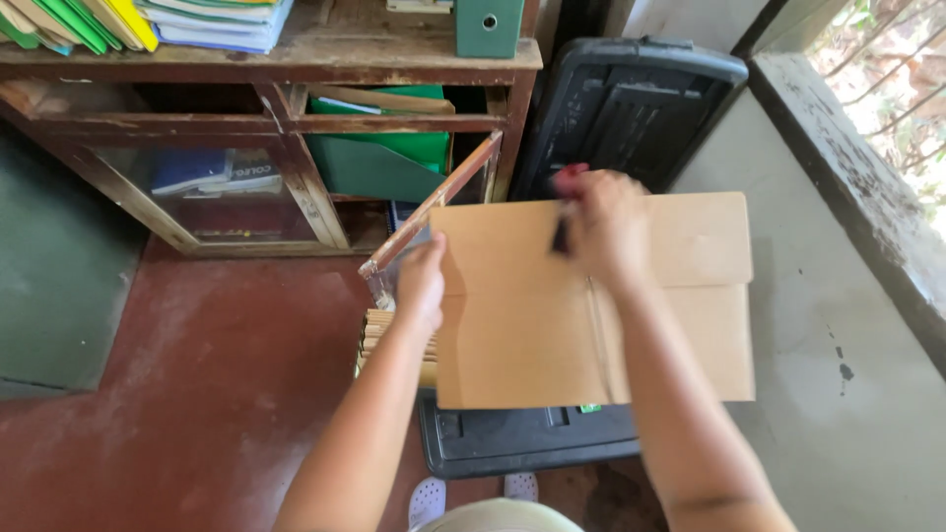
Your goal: Wiping dust off manila folders using a cloth and stacking them.
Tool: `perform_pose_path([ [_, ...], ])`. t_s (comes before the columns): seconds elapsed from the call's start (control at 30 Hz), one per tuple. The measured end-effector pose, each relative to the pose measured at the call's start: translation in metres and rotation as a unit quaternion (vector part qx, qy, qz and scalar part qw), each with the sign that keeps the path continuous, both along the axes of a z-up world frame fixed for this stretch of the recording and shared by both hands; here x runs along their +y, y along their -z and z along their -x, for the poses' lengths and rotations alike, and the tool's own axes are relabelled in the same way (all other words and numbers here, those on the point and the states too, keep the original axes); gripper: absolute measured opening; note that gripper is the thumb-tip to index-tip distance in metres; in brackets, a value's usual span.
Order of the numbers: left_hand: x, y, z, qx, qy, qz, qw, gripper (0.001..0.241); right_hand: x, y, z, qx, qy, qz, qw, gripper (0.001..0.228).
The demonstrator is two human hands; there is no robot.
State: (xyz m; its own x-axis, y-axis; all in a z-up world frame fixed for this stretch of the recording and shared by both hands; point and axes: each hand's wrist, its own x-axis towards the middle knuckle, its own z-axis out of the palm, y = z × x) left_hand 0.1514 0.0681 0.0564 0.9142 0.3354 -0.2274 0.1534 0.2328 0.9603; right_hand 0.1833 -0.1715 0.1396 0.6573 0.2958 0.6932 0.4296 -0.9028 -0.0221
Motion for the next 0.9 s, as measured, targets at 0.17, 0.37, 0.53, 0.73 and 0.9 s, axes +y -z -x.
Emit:
perform_pose_path([
  [0.17,-0.029,0.0,-0.009,-0.011,-0.021,0.122,0.992,0.029,0.108,0.042,0.072,0.067,-0.015,0.043,0.997,0.041],
  [0.37,-0.014,0.008,0.001,0.005,-0.036,0.166,0.985,0.03,0.049,0.051,0.034,0.197,0.091,0.032,0.976,0.058],
  [0.53,-0.017,-0.006,-0.001,0.018,-0.013,0.136,0.99,0.036,0.067,0.099,0.029,0.026,-0.01,-0.112,0.993,0.058],
  [0.73,-0.004,0.01,-0.012,-0.01,-0.058,0.172,0.983,0.022,0.092,0.088,0.075,0.04,-0.106,-0.027,0.993,0.057],
  [0.9,-0.008,-0.04,0.014,0.002,-0.065,0.175,0.983,0.055,0.034,0.077,0.052,0.084,0.11,-0.099,0.985,0.062],
])
